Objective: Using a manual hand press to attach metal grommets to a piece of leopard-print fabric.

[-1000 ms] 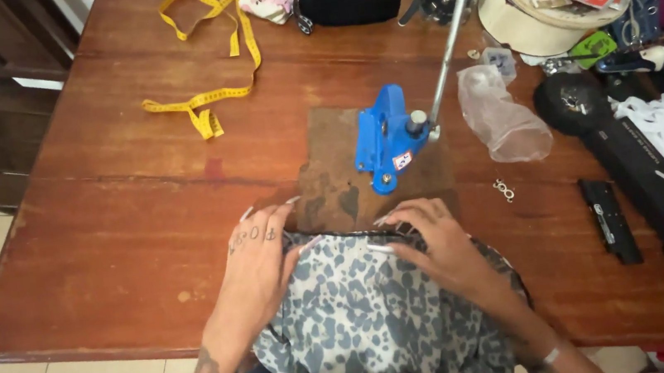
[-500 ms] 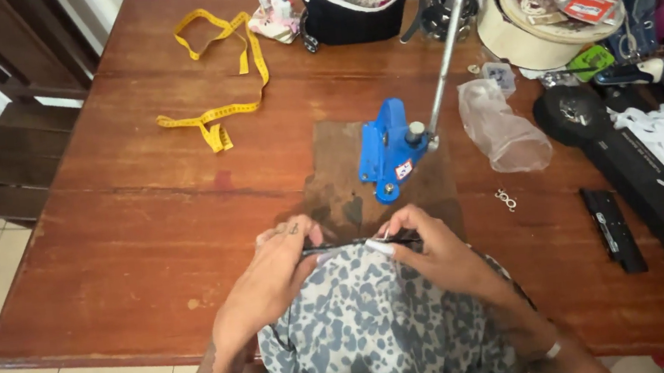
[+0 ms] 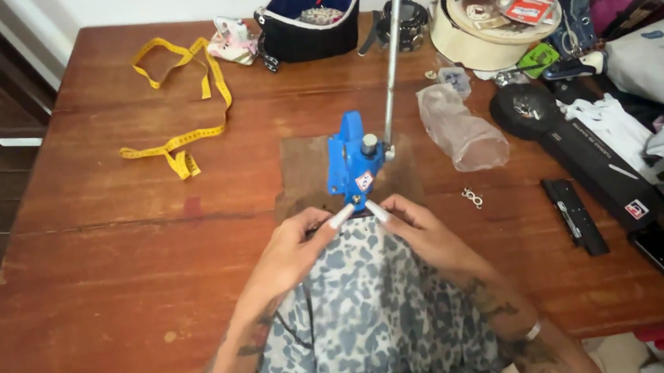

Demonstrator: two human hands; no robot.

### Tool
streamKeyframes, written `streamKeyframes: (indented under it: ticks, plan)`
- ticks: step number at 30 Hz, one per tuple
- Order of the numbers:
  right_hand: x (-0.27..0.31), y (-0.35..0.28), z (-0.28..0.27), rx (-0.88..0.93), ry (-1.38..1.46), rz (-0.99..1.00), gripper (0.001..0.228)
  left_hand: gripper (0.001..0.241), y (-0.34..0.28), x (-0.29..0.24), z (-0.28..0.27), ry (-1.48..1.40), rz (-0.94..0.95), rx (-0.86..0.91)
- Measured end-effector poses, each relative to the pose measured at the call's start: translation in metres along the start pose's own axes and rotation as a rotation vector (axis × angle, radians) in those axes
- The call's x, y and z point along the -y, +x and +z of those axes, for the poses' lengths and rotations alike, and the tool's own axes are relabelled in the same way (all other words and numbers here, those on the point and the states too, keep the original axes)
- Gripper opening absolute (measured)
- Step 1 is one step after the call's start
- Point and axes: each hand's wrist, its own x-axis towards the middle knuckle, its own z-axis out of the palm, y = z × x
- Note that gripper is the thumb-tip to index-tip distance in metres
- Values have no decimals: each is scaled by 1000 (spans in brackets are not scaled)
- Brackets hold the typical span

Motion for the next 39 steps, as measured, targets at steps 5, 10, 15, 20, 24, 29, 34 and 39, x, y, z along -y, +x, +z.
streamKeyframes:
  ticks: [5,10,15,20,24,29,34,39]
  plan:
    - [-34,26,3,-125,-45,-123,17,28,21,17,20,-67,-56,-118]
    - [-17,36,11,-229,-196,-172,18,27,45,20,25,-7,-25,-165]
    - [-20,47,15,-257,-277,-169,22,27,57,30,27,11,0,-155]
    - [-15,41,18,-278,-343,-204,24,29,57,35,24,21,20,-121]
    - [-9,37,20,-304,-384,-249,20,27,61,35,20,6,36,-98]
    - [-12,33,20,-308,-388,-278,21,27,53,38,24,14,15,-89]
    - [-16,32,24,-332,-392,-315,20,28,50,39,28,9,41,-80]
    - [-11,29,29,-397,-499,-391,20,29,44,37,30,9,53,-83]
